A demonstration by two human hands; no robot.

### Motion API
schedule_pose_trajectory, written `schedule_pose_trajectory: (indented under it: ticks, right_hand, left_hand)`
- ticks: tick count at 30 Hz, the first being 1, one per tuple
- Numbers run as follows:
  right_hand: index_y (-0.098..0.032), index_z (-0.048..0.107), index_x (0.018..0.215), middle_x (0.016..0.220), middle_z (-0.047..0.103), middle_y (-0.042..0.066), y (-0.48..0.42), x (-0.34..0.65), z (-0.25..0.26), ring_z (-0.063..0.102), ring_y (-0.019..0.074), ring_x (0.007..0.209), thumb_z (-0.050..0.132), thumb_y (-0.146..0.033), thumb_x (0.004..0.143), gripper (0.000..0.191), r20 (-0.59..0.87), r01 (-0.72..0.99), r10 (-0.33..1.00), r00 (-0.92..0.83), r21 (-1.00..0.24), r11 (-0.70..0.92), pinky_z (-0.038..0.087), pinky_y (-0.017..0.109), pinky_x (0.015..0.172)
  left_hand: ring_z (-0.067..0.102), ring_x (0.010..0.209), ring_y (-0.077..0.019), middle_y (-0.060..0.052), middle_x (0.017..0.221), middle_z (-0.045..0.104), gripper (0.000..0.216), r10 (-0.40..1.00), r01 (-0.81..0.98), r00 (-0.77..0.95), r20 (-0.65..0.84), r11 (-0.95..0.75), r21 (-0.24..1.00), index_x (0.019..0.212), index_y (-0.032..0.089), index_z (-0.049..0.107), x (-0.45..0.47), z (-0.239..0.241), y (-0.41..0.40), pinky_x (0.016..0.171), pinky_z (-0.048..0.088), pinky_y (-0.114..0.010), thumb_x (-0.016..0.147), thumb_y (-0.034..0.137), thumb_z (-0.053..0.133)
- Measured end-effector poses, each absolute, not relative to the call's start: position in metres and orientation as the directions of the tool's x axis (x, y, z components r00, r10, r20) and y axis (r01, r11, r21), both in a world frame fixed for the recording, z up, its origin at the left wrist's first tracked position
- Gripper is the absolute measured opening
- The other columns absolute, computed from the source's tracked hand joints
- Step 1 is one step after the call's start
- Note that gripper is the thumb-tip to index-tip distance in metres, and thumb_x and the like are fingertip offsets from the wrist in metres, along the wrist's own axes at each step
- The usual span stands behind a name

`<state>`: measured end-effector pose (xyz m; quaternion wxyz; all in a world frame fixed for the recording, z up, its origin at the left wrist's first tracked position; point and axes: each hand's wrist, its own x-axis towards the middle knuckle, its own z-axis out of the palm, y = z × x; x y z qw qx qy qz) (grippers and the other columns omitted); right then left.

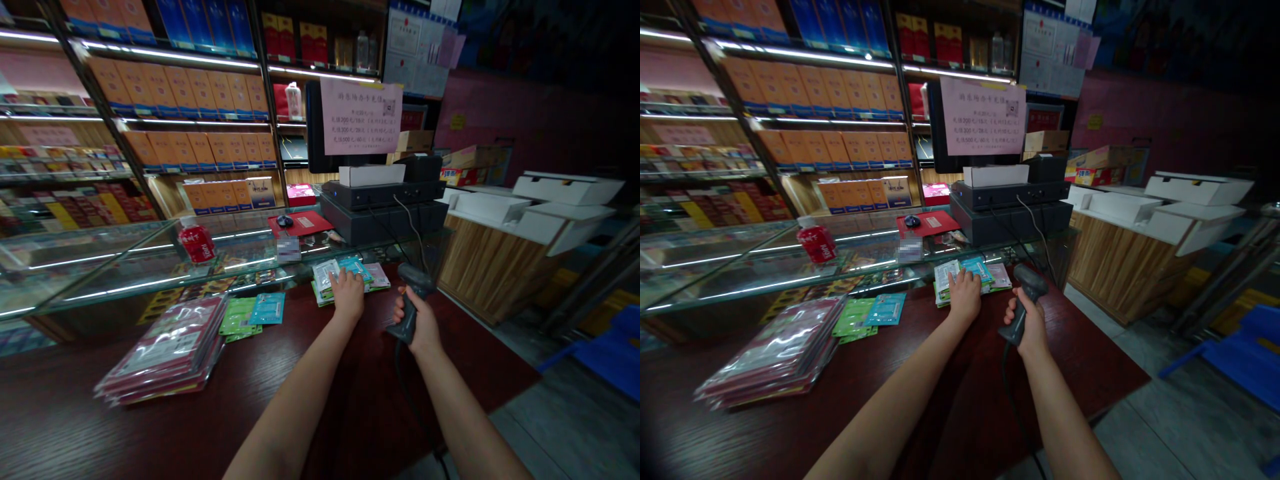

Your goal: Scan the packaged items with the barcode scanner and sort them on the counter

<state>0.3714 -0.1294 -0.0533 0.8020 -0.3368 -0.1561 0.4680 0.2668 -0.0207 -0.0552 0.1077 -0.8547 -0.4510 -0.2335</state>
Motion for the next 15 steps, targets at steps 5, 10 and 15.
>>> schedule_pose_trajectory:
  ticks: [5, 10, 15]
  right_hand:
    - [-0.019, 0.058, 0.081, 0.051, 0.052, -0.007, -0.130, 0.371, -0.053, 0.043, 0.0061, 0.037, 0.080, -0.037, 0.061, 0.035, -0.061, -0.646, 0.857, 0.512, -0.684, 0.337, 0.037, 0.016, 0.033]
    - [-0.018, 0.059, 0.082, 0.051, 0.053, -0.007, -0.131, 0.370, -0.054, 0.044, 0.0063, 0.038, 0.081, -0.036, 0.060, 0.036, -0.063, -0.642, 0.861, 0.504, -0.694, 0.325, 0.037, 0.016, 0.033]
    - [-0.018, 0.060, 0.080, 0.051, 0.052, -0.007, -0.132, 0.369, -0.055, 0.044, 0.0063, 0.038, 0.081, -0.035, 0.059, 0.034, -0.063, -0.642, 0.872, 0.485, -0.703, 0.306, 0.036, 0.016, 0.033]
  left_hand:
    - [0.035, 0.132, -0.0293, -0.016, 0.122, 0.055, 0.033, 0.661, 0.777, 0.547, 0.513, -0.630, -0.017, 0.114, 0.016, 0.058, 0.258, -0.055, -0.022, 0.111, 0.019, -0.056, 0.086, 0.013, 0.040]
    - [0.031, 0.134, -0.0265, -0.013, 0.129, 0.050, 0.034, 0.610, 0.719, 0.593, 0.525, -0.695, -0.006, 0.117, 0.019, 0.055, 0.230, -0.046, -0.027, 0.112, 0.023, -0.049, 0.085, 0.015, 0.044]
    - [0.041, 0.121, -0.0237, -0.010, 0.125, 0.052, 0.033, 0.619, 0.720, 0.561, 0.549, -0.693, 0.045, 0.119, 0.020, 0.054, 0.176, -0.031, -0.028, 0.104, 0.034, -0.039, 0.087, 0.024, 0.046]
